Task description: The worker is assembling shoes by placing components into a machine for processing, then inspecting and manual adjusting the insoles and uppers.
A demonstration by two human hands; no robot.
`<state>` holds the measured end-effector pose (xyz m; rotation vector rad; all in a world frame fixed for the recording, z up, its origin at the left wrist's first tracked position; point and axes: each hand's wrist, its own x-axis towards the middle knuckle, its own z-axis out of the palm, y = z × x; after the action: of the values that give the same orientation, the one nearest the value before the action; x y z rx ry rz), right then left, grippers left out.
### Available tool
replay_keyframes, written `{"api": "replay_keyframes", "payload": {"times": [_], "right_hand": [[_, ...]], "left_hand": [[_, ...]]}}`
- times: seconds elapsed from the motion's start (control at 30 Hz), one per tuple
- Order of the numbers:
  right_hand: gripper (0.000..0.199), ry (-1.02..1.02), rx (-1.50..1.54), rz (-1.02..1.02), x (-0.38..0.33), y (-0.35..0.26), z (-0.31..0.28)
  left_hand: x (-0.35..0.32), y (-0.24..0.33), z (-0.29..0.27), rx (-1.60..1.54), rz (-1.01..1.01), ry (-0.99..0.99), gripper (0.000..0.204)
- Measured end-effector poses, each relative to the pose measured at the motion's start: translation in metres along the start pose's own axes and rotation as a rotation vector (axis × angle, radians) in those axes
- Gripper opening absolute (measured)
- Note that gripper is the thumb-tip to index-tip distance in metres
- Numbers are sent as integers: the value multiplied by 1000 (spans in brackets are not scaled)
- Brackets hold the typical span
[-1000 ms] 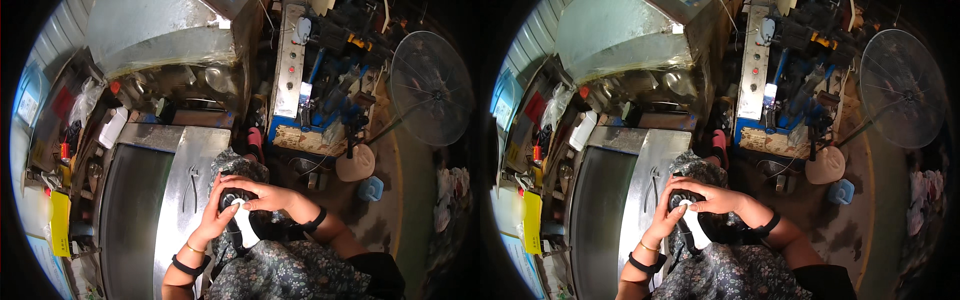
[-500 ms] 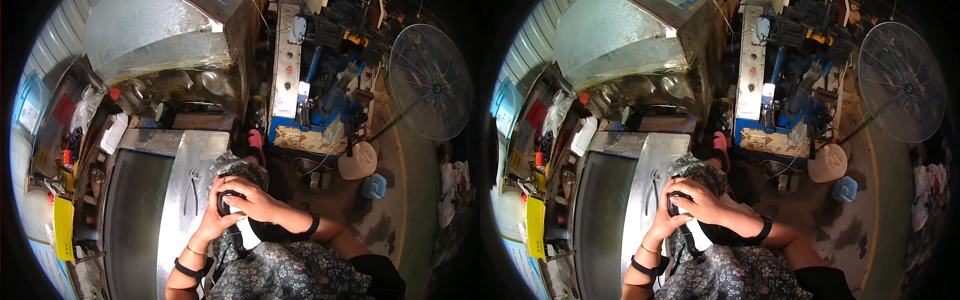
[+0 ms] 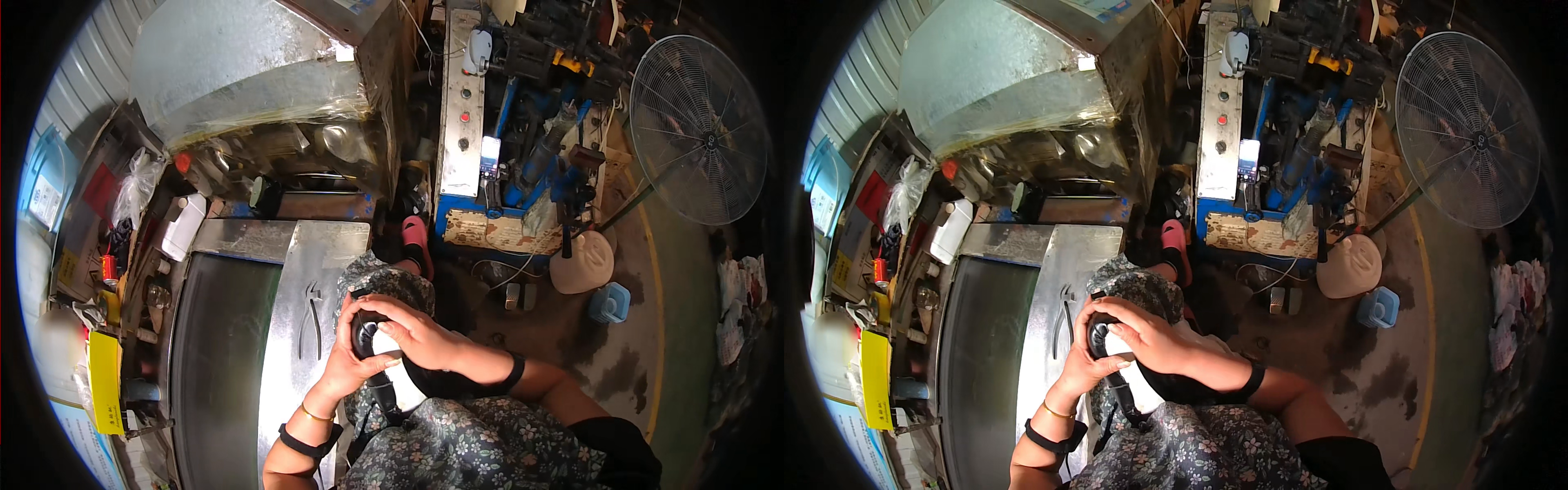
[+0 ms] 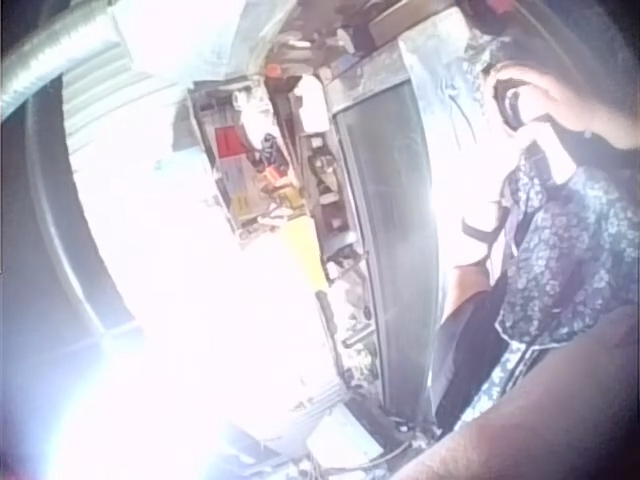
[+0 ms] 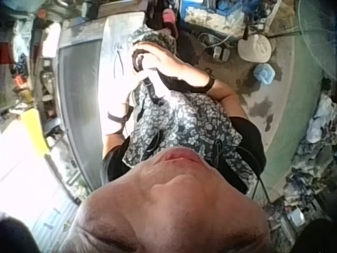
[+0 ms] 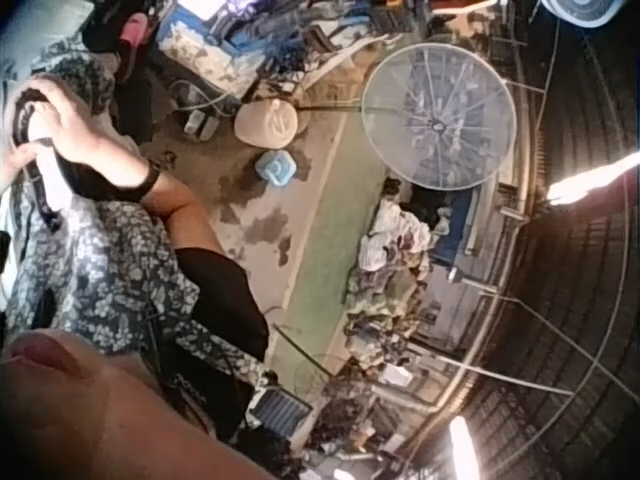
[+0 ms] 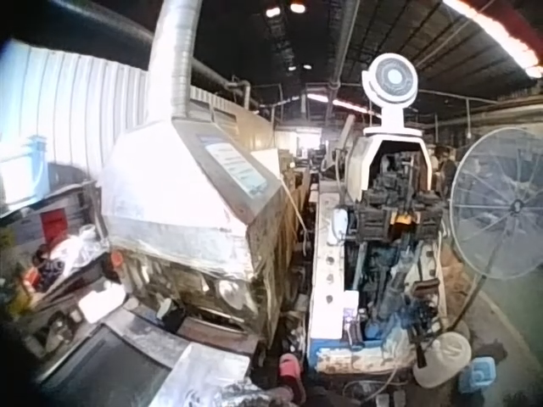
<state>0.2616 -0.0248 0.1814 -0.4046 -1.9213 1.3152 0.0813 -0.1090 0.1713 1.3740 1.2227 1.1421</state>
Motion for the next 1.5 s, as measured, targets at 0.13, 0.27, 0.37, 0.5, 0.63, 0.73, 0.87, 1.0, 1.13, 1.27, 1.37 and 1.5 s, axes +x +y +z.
{"api": "replay_keyframes", "payload": {"times": [0.13, 0.27, 0.37, 0.5, 0.63, 0.73, 0.87, 1.0, 1.13, 1.27, 1.37, 1.5], "right_hand": [[76, -317, 606, 214, -20, 10, -29], [97, -395, 485, 507, -93, 7, -14], [86, -438, 120, 744, -117, 3, -1], [88, -356, 160, 727, -122, 11, 7], [107, -418, 51, 621, -135, 27, 12], [113, -381, 158, 748, -126, 17, 11], [105, -327, 374, 661, -132, 30, 18], [93, -383, -77, 627, -91, -20, -1], [62, -87, -434, -237, -36, -46, -32], [47, -122, -607, -619, 30, -50, -38], [46, -199, -552, -603, 46, -16, -37], [39, -129, -625, -324, 36, 23, -74]], "left_hand": [[-2, 18, 6, -201, -101, -3, 121], [-4, 16, 10, -163, -77, 75, 117], [-5, 9, 20, -101, -73, 167, 113], [0, 18, 33, -248, -46, 277, 104], [-5, 4, 35, -129, -2, 272, 100], [-5, 3, 35, 13, 29, 310, 98], [-16, 19, 39, -66, -10, 346, 96], [-35, 60, 2, -259, 231, 315, 84], [-53, 132, -25, -512, 136, 448, 101], [-64, 95, -53, -475, -27, 570, 80], [-56, 70, -54, -640, -88, 588, 74], [-43, 39, -66, -636, -41, 826, 75]]}}
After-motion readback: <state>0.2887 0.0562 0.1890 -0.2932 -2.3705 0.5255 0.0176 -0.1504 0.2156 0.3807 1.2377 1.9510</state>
